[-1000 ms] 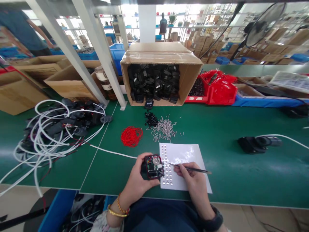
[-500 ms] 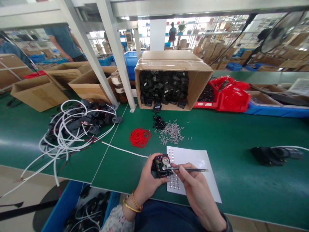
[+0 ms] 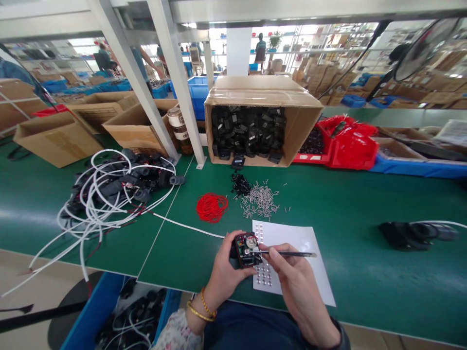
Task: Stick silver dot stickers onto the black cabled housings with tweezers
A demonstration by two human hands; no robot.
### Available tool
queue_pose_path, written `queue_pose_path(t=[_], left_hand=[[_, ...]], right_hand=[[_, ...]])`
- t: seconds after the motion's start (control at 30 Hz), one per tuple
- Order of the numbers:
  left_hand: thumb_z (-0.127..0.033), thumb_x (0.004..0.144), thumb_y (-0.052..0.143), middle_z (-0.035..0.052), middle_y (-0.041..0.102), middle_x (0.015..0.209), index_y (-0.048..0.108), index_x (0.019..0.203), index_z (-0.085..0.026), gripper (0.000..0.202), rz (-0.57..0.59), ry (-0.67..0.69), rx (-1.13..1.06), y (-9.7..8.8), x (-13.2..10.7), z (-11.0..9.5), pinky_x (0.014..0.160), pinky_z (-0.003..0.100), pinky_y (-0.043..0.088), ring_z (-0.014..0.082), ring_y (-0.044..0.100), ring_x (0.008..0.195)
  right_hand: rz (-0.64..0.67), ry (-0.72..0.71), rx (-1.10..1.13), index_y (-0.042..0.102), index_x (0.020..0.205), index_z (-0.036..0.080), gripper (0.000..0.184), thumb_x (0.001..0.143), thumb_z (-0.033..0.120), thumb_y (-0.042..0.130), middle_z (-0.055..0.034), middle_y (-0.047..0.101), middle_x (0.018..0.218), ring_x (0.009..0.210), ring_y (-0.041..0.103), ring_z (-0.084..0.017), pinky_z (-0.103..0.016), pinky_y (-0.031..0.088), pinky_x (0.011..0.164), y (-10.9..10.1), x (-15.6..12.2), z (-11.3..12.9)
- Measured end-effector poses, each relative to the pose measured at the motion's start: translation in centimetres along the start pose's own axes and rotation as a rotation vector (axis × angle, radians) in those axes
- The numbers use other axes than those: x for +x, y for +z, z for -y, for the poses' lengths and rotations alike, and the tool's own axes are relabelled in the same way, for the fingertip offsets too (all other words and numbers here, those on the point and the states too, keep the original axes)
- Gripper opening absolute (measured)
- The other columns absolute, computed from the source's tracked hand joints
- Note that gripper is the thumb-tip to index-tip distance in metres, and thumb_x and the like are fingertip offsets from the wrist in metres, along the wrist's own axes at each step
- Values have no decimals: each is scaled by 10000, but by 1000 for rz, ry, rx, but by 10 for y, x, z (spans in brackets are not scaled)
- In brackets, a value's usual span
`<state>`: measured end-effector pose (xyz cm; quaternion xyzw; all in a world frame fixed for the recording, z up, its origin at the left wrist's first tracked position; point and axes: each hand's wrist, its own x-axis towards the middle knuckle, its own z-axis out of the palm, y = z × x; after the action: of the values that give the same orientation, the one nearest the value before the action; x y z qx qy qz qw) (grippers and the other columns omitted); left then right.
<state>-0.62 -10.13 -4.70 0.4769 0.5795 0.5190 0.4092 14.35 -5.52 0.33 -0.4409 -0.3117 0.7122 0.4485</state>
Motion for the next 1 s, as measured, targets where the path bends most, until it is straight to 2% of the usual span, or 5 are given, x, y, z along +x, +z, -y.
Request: queue_pose_path(t=[0.3,0.53,0.8,1.0], left_hand=[[-218,592,847,72,512,1294,414,1259,-258,795,5,-10,-3,0,1,-1,1125,497,243,288,431,1255],[-245,609,830,77,506,1304,412,1267,-250,779,-2,-21,24,0,1,-3,1099,482,297,297,423,1259],[-257,608,827,85,511,1294,420,1269,-244,776,3,-30,56,0,1,-3,1090,492,310,309,427,1253],[-287,659,808,90,448,1337,295,1337,-264,850,-27,46,-51,3,-1,-3,1070,456,351,278,442,1236]], right_hand=[[-20,-16,-93,651,716,185,348,587,455,829,-81,705,823,787,616,-241,-345,477,725,2,0,0],[-25,-24,-124,657,713,189,361,579,477,828,-78,704,813,794,606,-235,-335,465,737,3,0,3],[-15,-23,-121,653,733,194,328,611,449,819,-72,707,827,803,604,-224,-325,455,746,1,1,0],[-17,-49,-139,649,751,194,318,635,443,809,-71,710,852,826,613,-223,-319,454,762,-1,2,-3]])
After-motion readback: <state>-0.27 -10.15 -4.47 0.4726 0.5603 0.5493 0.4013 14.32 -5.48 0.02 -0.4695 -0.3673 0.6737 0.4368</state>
